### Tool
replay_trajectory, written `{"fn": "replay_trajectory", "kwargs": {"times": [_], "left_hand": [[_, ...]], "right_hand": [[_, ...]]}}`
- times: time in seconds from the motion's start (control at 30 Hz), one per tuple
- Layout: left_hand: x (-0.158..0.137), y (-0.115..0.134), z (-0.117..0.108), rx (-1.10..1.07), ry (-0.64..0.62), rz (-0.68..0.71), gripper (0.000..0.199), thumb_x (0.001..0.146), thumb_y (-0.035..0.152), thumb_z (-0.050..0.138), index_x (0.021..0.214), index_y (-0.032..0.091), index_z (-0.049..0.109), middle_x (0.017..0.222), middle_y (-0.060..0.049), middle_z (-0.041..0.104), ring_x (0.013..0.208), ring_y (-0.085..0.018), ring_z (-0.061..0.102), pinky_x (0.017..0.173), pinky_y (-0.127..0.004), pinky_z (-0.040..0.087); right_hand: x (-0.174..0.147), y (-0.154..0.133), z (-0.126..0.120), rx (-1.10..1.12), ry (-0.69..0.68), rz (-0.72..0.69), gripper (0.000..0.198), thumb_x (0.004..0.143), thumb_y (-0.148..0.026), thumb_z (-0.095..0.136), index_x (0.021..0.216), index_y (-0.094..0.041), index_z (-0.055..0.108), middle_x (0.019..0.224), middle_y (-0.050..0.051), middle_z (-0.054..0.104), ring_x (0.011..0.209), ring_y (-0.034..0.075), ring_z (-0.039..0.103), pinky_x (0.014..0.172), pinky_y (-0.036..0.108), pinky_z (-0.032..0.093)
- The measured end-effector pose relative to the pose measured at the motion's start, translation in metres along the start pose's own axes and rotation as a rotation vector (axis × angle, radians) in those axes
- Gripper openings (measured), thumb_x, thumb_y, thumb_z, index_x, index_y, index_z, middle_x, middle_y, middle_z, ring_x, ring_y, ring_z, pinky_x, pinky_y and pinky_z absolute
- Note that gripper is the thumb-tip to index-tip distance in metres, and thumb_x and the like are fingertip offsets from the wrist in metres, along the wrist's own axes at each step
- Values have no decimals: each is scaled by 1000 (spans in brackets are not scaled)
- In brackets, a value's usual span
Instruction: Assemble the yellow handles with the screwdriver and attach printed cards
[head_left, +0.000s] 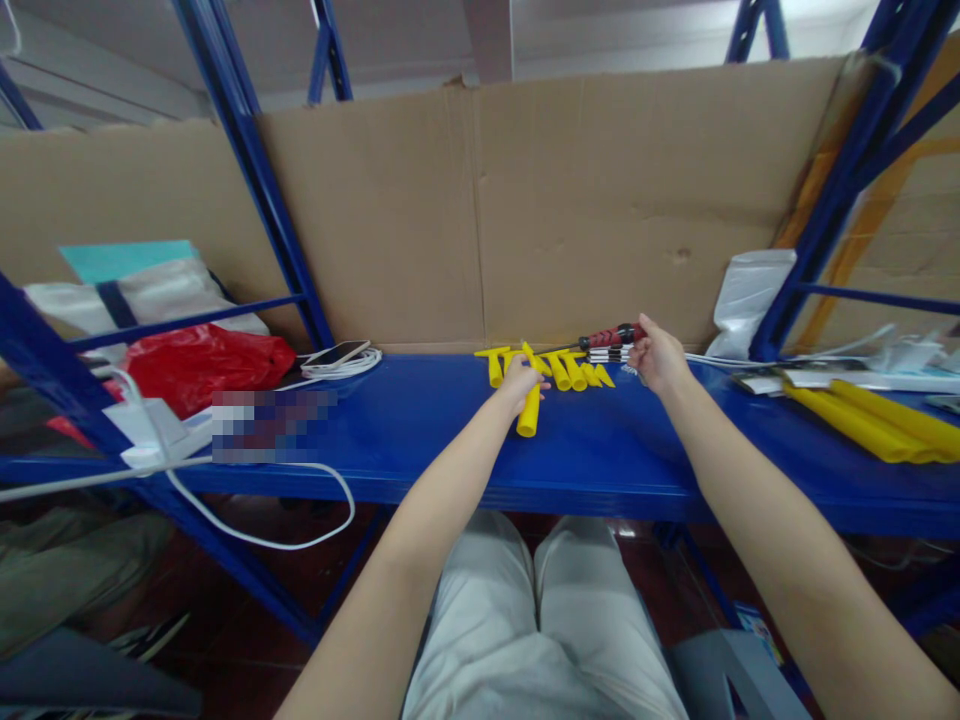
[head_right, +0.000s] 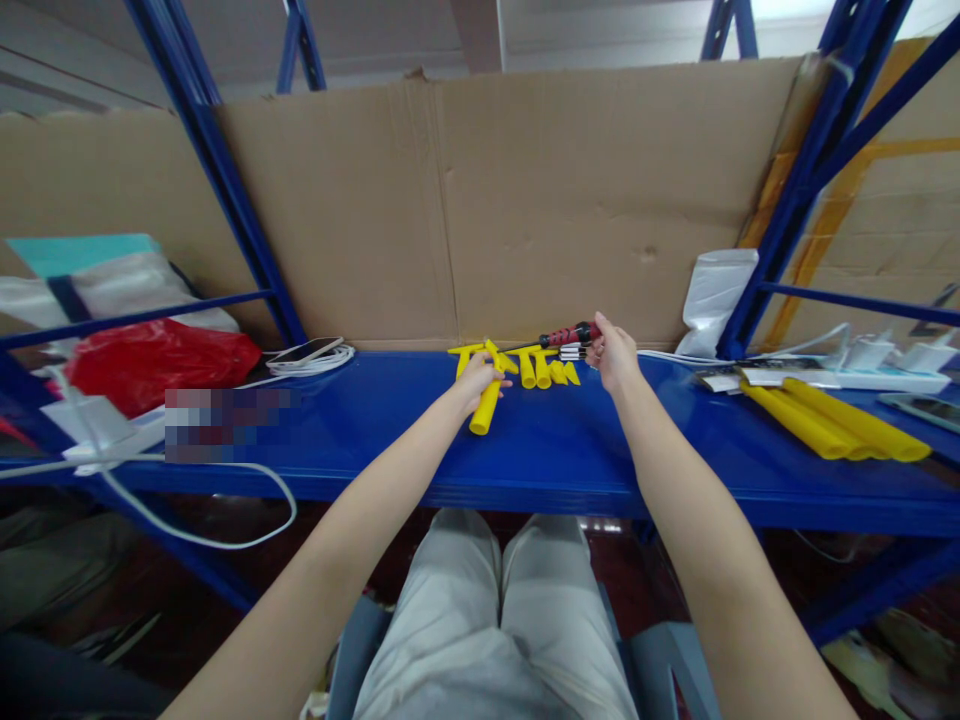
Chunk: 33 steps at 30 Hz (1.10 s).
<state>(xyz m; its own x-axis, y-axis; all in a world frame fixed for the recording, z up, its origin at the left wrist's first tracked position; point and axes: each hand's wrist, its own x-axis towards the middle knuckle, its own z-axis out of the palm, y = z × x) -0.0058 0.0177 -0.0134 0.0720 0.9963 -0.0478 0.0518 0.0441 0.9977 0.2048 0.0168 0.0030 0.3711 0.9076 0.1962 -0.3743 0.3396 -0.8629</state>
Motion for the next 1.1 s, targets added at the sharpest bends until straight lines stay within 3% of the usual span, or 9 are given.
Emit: {"fn": "replay_trajectory", "kwargs": {"times": [0.1,0.17,0.27,0.43,0.77,1.1], "left_hand": [[0,0,0,-11,17,-1,59,76,-4,47,127,22,40,103,-6,65,70,-13,69,43,-15,43],[0,0,0,-20,20,2,59,75,-4,48,127,22,40,104,-7,65,69,-13,69,44,-16,43],[0,-1,0,-20,25,5,58,75,-5,48,126,22,41,105,-7,65,68,-13,68,44,-16,43],[2,-3,0,10,30,26,55,77,-3,49,124,23,41,110,-6,62,65,-10,67,42,-14,41],[6,-6,0,48,9,72,57,76,-3,46,126,22,39,120,-9,57,61,-7,63,39,-14,39],[6,-5,0,61,20,68,56,75,0,52,124,24,42,111,-6,61,63,-10,64,42,-15,41]], "right_hand": [[-3,0,3,-13,42,-10,45,65,-53,76,67,-22,45,39,-11,30,32,5,30,30,19,26],[-7,-3,6,5,0,1,44,66,-56,75,69,-22,47,40,-11,29,33,5,30,31,19,27],[-13,-10,8,59,-73,34,41,72,-55,71,68,-21,48,44,-8,39,36,6,37,33,19,32],[-17,-15,9,102,-77,42,36,81,-46,66,65,-20,46,53,-4,52,43,6,46,38,18,38],[-12,-9,6,53,-56,-19,50,64,-54,77,65,-22,39,47,-8,42,38,5,38,32,17,31],[-12,-6,7,17,36,-33,51,64,-48,80,62,-21,36,41,-10,37,34,4,33,30,15,29]]}}
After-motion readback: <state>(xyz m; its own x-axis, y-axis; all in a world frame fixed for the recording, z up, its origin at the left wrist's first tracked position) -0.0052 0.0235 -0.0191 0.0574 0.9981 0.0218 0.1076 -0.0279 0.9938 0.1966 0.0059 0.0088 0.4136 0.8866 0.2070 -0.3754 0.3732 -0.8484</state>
